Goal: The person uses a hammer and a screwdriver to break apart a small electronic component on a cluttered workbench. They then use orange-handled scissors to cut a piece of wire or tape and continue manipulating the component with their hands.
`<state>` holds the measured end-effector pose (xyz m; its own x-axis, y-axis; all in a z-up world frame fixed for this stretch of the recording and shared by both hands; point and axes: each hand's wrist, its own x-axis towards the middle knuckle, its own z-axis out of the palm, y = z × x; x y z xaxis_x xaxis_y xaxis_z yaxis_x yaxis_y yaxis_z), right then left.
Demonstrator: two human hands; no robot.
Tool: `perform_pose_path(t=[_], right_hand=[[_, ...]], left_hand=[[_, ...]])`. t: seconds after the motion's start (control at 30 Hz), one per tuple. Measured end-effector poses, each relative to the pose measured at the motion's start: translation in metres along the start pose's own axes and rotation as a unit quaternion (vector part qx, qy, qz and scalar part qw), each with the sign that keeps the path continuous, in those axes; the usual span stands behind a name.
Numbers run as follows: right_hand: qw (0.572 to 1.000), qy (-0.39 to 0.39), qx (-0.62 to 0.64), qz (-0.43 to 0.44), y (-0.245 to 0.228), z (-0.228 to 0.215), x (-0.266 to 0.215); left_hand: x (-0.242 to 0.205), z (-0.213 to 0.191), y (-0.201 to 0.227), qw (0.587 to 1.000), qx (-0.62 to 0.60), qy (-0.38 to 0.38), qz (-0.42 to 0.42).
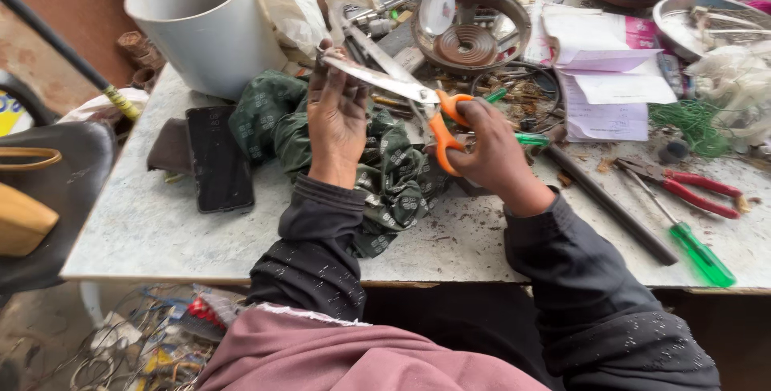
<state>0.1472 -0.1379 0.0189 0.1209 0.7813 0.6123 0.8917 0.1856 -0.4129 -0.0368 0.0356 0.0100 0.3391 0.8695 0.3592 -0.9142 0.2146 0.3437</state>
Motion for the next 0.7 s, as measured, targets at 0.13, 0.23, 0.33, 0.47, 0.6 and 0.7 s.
perform_pose_path(t=[0.13,0.23,0.33,0.47,0.6,0.7], right_hand=[[1.000,-0.007,-0.019,0.006,0.004,0.002,-0.001],[1.000,-0.016,0.012,0.013,0.006,0.003,-0.002],[0.999,-0.023,0.009,0.027,0.005,0.004,-0.002],[0.998,-0.024,0.000,0.051,0.005,0.006,0.001],[0.998,-0.021,0.006,0.063,0.005,0.006,0.001],[0.998,-0.023,0.006,0.060,0.004,0.005,0.001]], left_hand=[[0.005,-0.013,-0.008,1.000,0.015,-0.002,-0.002],[0.006,-0.014,-0.009,0.993,0.065,0.093,-0.025],[0.002,-0.014,-0.011,0.992,0.079,0.086,-0.050],[0.000,-0.015,-0.015,0.990,0.080,0.093,-0.075],[-0.003,-0.001,-0.014,0.987,0.079,0.112,-0.083],[-0.009,0.016,-0.008,0.977,0.151,0.117,-0.091]])
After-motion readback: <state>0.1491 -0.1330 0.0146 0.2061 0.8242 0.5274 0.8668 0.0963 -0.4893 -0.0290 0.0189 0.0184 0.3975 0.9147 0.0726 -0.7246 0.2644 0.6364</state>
